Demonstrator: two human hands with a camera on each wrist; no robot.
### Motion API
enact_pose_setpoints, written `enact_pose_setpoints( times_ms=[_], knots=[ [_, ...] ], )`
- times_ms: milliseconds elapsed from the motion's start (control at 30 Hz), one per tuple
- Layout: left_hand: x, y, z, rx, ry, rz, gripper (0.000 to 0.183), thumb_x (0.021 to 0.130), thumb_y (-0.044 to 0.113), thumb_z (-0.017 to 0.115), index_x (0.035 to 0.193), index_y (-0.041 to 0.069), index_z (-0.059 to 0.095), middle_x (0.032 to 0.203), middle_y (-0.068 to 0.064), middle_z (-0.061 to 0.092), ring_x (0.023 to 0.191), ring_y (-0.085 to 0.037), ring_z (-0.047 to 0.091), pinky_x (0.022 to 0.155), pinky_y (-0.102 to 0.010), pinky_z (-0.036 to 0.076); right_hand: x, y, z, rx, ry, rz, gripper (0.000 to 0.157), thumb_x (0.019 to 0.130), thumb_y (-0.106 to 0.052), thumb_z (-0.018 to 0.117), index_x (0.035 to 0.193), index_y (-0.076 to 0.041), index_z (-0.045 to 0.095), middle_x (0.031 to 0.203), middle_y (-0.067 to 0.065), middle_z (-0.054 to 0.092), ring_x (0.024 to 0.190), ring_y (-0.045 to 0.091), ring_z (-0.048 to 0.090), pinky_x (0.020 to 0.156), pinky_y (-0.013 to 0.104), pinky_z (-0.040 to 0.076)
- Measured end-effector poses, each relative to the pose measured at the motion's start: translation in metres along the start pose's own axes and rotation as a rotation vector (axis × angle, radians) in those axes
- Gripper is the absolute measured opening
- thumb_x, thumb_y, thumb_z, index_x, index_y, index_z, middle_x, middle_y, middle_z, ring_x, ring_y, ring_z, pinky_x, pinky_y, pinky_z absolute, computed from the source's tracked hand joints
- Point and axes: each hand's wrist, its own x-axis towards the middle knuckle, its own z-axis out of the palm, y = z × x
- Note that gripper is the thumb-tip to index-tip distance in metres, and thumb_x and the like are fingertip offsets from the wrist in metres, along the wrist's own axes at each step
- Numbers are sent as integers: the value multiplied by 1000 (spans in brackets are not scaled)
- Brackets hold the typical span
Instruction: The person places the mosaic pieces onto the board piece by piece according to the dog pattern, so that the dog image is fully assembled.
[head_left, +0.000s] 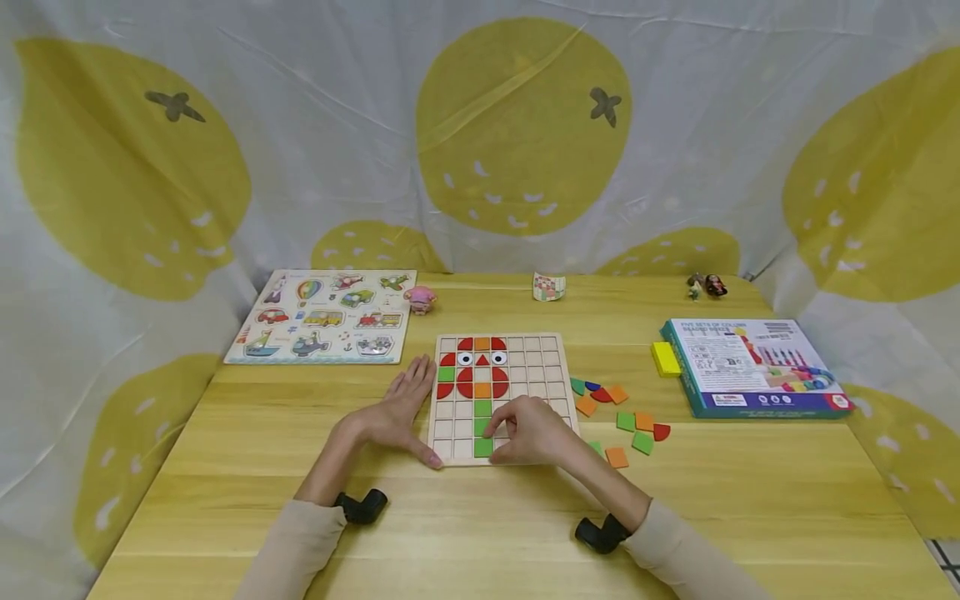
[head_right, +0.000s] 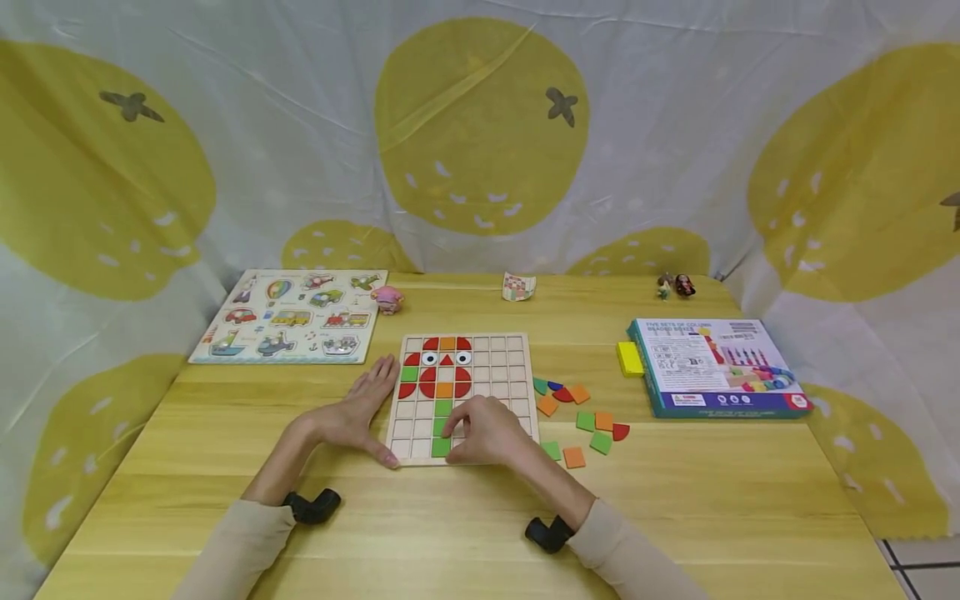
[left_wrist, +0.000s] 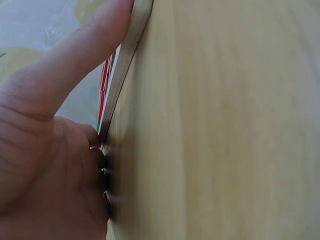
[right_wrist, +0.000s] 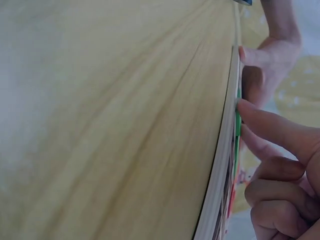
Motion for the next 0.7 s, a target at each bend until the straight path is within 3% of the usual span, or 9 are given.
enact_pose_setpoints(
  times_ms=[267, 433, 533, 700],
  knots=[
    [2, 1, 0, -4, 4, 7, 149, 57, 64, 83, 153, 3, -13, 160, -18, -21, 149, -35, -19, 122, -54, -3, 2, 6, 1, 62, -12, -61, 15, 71, -18, 85, 85, -18, 78, 48, -7, 40, 46, 8, 36, 44, 20, 25],
    [4, 1, -1, -5, -1, 11, 149, 57, 64, 83, 153, 3, -13, 160, -18, -22, 149, -35, -20, 122, -55, -3, -3, 11, -7, 109, -40, -69, 19, 75, -21, 83, 94, -21, 79, 51, -6, 37, 48, 8, 33, 46, 19, 24],
    [4, 1, 0, -20, -3, 13, 149, 57, 63, 84, 153, 3, -13, 160, -18, -22, 149, -35, -20, 122, -55, -3, -14, 27, -24, 122, 9, -42, 22, 77, -24, 82, 98, -21, 78, 54, -5, 38, 50, 9, 33, 48, 19, 24],
    [1, -1, 0, -37, 2, 6, 149, 56, 61, 85, 153, 3, -13, 160, -19, -20, 149, -36, -19, 122, -56, -3, -39, 70, -64, 141, 160, 76, 24, 80, -22, 78, 103, -16, 76, 59, -3, 38, 51, 10, 33, 46, 19, 24]
  ],
)
